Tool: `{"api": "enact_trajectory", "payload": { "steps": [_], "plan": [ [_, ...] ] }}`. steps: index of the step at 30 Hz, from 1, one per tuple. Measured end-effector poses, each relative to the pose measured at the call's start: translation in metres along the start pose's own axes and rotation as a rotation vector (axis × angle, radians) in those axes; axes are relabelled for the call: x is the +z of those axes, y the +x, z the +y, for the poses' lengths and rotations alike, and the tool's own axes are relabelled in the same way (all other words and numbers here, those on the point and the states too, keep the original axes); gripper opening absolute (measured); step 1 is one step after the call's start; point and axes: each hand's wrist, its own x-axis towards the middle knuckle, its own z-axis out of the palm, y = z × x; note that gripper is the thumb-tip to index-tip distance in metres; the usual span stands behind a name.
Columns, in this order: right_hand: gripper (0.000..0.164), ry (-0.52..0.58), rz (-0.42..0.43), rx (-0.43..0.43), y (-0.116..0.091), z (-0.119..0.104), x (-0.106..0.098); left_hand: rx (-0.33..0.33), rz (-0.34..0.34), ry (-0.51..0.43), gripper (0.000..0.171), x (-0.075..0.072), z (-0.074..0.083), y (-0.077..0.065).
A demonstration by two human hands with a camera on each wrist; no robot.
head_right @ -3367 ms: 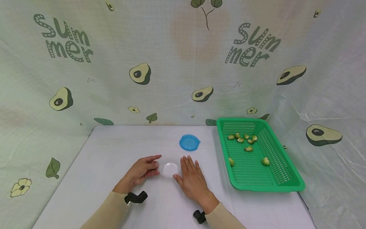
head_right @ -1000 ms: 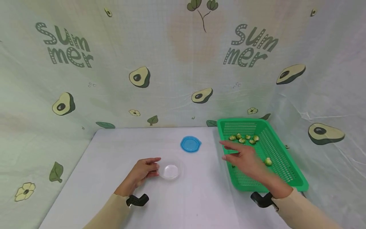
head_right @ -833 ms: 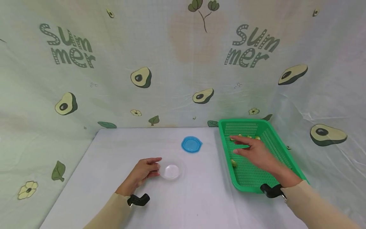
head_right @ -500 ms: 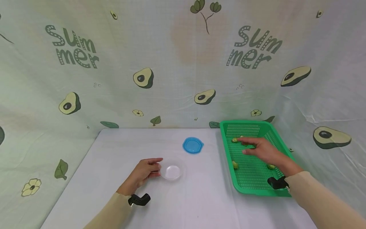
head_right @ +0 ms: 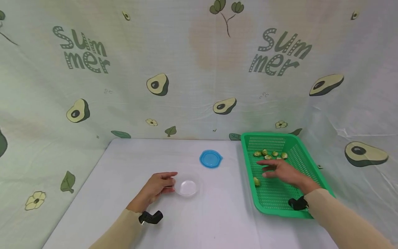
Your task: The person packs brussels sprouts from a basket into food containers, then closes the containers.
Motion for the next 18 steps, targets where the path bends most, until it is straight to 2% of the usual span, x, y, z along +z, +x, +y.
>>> {"api": "enact_trajectory", "payload": {
  "steps": [4,18],
  "plan": [
    [0.067,0.105,-0.051,0.020,0.003,0.008,0.001,-0.009,-0.001,0.001,0.045,-0.001,0.001,-0.001],
    [0.068,0.235,-0.181,0.068,0.014,0.025,0.014,-0.009,0.014,0.001,0.045,0.001,0.001,-0.001]
  ]
}}
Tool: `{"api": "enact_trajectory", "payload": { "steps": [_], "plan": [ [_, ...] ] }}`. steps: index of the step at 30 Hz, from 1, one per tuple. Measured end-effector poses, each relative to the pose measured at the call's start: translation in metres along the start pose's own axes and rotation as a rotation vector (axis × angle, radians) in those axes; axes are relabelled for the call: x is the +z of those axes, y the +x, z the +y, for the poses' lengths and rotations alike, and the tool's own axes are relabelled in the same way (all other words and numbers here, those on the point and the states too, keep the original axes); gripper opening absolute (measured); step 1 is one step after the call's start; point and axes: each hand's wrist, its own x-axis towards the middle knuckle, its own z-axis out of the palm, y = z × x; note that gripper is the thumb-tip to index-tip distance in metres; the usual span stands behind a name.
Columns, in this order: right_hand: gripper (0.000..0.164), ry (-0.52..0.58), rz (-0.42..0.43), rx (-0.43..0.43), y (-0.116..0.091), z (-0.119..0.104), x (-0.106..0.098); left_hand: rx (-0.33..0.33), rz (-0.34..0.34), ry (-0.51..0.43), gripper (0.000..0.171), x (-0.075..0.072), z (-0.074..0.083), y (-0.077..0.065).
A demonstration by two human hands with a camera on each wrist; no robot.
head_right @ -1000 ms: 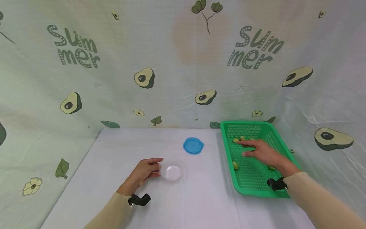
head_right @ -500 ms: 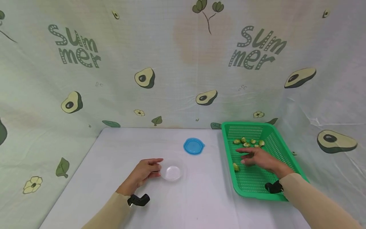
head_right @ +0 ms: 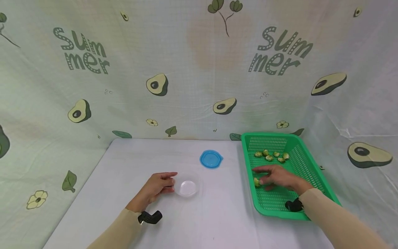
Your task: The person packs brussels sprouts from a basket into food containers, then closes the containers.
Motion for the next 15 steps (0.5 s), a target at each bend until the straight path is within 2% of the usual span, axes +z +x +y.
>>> {"api": "enact_trajectory", "payload": {
  "steps": [8,15],
  "plan": [
    [0.073,-0.048,0.031,-0.029,0.0064,0.0083,0.0010,-0.001,-0.008,0.004,0.046,0.0009,0.0005,0.0026],
    [0.077,-0.049,0.024,0.001,0.0070,0.0056,0.0015,-0.004,-0.003,-0.002,0.046,0.0004,0.0002,0.0017]
  ]
}}
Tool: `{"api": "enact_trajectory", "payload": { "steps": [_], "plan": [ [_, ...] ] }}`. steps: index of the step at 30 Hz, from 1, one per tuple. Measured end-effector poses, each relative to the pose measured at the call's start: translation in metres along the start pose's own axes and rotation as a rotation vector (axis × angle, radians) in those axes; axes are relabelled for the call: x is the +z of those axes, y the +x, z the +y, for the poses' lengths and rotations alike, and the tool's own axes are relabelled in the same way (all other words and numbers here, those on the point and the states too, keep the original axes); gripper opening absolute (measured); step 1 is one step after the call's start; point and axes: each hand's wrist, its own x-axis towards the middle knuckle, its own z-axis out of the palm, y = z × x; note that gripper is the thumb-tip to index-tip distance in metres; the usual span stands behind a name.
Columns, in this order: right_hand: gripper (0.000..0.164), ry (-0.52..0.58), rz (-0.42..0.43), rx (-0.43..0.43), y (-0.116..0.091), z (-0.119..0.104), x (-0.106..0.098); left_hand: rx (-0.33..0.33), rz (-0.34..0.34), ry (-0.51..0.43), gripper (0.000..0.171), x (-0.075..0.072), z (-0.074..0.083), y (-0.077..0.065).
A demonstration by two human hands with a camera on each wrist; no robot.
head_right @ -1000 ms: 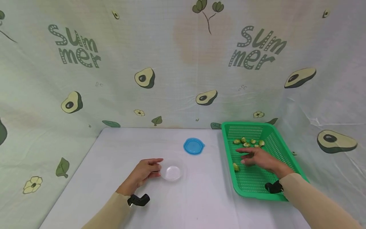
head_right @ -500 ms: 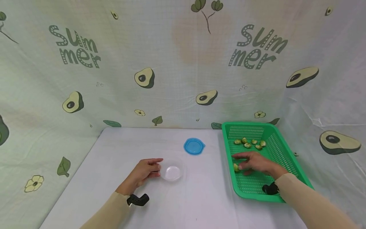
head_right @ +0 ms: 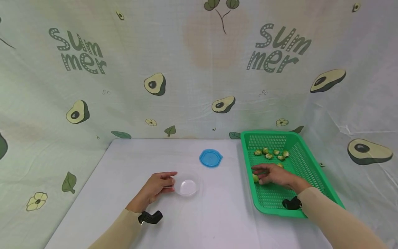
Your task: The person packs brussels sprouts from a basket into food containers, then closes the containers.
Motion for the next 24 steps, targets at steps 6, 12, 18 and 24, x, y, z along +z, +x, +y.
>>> {"api": "enact_trajectory", "payload": {
  "steps": [6,12,18,24],
  "plan": [
    [0.076,0.003,0.002,0.010,0.0024,0.0012,0.0003,0.008,0.000,-0.006,0.046,-0.0001,-0.0011,0.0000],
    [0.073,0.023,0.018,-0.024,0.0042,0.0012,-0.0009,0.017,0.001,-0.025,0.046,-0.0003,-0.0025,0.0002],
    [0.073,-0.044,0.073,-0.019,0.0046,0.0005,-0.0004,0.021,0.001,-0.021,0.046,0.0004,-0.0021,0.0002],
    [0.071,-0.168,0.094,0.005,0.0071,-0.0059,0.0042,0.016,-0.004,-0.017,0.046,0.0008,-0.0024,0.0014]
  ]
}}
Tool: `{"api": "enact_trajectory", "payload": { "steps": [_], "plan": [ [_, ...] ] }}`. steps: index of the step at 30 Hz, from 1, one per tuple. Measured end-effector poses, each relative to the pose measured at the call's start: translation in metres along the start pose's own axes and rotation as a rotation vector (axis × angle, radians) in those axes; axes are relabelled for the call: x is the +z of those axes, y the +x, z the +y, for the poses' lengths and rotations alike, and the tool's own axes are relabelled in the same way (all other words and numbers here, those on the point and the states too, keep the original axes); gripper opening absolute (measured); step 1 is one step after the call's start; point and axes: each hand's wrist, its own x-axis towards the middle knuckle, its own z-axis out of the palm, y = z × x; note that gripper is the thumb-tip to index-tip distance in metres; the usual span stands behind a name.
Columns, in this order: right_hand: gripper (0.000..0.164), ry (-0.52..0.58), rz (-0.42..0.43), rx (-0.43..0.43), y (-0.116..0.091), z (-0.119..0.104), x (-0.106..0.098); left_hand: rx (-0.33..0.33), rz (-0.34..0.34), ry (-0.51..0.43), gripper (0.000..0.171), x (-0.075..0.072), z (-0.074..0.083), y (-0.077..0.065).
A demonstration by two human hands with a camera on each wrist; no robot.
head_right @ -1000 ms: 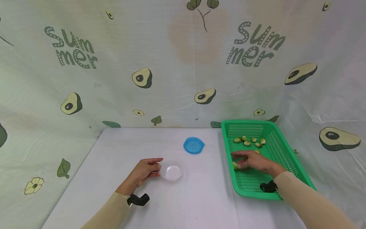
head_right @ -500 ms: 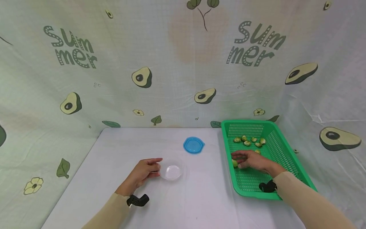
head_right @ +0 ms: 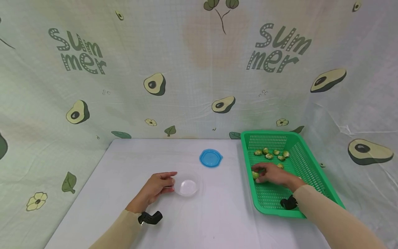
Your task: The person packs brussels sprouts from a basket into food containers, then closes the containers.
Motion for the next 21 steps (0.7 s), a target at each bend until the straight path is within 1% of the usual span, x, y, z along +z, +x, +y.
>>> {"api": "enact_trajectory", "payload": {
  "steps": [5,10,12,17,19,21],
  "plan": [
    [0.060,-0.076,0.027,-0.011,0.0050,0.0025,0.0001,-0.002,0.004,0.003,0.046,0.0013,0.0005,-0.0015],
    [0.045,-0.101,0.058,-0.020,0.0021,0.0055,-0.0036,0.001,0.004,-0.004,0.046,0.0025,0.0013,-0.0029],
    [0.044,-0.095,0.061,-0.009,0.0010,0.0053,-0.0040,0.002,0.006,-0.005,0.046,0.0026,0.0015,-0.0034],
    [0.052,-0.082,0.031,0.005,0.0009,0.0024,-0.0017,0.002,0.004,-0.011,0.045,0.0023,0.0010,-0.0035],
    [0.053,-0.092,0.027,-0.002,0.0016,0.0014,-0.0005,0.001,0.000,-0.012,0.045,0.0022,0.0005,-0.0034],
    [0.051,-0.104,0.034,-0.013,0.0025,0.0010,0.0007,-0.001,-0.003,-0.012,0.046,0.0021,0.0002,-0.0033]
  ]
}}
